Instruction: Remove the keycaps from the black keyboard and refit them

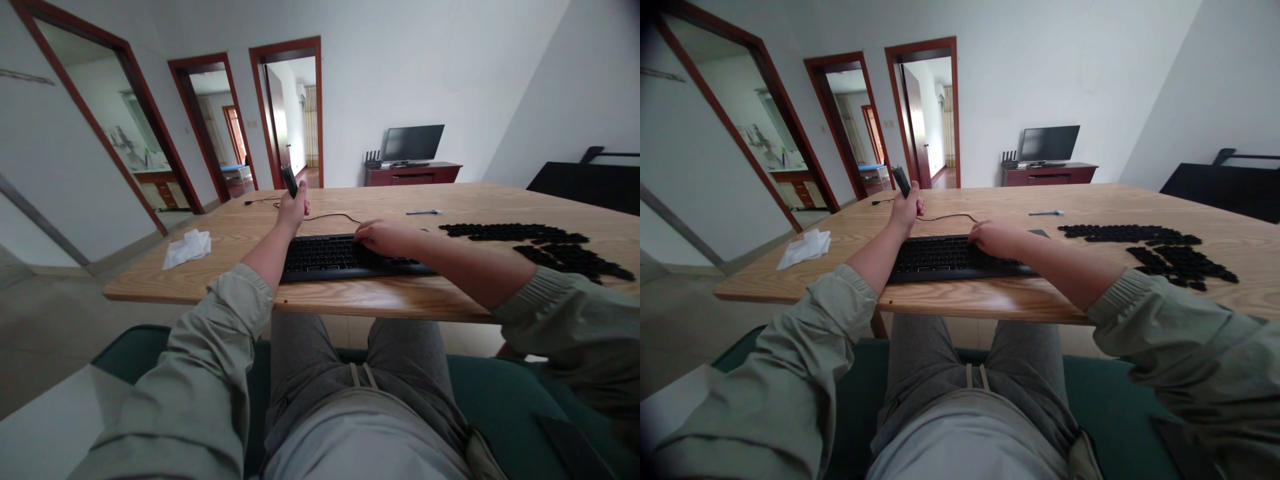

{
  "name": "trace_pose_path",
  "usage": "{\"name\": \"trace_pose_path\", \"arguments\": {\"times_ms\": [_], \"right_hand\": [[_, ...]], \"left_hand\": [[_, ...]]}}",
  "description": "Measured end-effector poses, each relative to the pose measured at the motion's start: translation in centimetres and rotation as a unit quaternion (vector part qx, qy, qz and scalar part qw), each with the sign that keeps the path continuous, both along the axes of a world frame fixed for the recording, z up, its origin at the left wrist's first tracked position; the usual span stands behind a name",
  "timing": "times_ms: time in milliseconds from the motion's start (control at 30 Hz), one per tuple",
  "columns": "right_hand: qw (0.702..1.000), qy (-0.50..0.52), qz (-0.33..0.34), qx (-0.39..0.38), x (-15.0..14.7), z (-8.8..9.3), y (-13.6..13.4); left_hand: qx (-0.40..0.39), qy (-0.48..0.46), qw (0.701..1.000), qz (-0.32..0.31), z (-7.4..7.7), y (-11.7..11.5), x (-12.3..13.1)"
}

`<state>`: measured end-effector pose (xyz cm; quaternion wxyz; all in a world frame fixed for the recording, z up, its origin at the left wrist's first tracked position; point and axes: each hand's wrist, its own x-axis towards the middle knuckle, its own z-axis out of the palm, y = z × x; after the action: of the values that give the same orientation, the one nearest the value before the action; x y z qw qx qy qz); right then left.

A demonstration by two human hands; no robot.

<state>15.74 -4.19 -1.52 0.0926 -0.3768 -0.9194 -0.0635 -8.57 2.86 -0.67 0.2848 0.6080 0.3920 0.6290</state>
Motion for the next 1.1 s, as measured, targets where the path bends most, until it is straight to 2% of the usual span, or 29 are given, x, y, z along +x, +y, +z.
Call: {"name": "trace_pose_path", "arguments": {"times_ms": [233,433,533,700,967,1100], "right_hand": [[0.998,0.003,-0.068,-0.001,2.7,-0.3,-0.9],[0.998,-0.034,-0.055,0.026,4.3,0.0,-1.0],[0.998,-0.023,-0.052,0.022,4.5,0.3,-0.9],[0.995,-0.017,-0.095,0.004,4.0,0.7,-0.5],[0.992,-0.055,-0.115,-0.005,5.0,0.8,0.6],[0.995,-0.046,-0.093,0.011,5.3,0.7,0.6]], "left_hand": [[-0.003,-0.001,1.000,-0.006,-0.3,0.3,-0.1],[-0.006,0.017,1.000,-0.002,-0.2,0.2,-0.1],[-0.004,0.017,1.000,-0.006,-0.2,0.1,-0.1],[-0.006,0.000,1.000,-0.022,-0.3,0.1,-0.2],[-0.008,0.013,1.000,-0.018,-0.3,0.0,-0.2],[0.002,0.002,1.000,-0.030,-0.4,0.2,-0.3]]}}
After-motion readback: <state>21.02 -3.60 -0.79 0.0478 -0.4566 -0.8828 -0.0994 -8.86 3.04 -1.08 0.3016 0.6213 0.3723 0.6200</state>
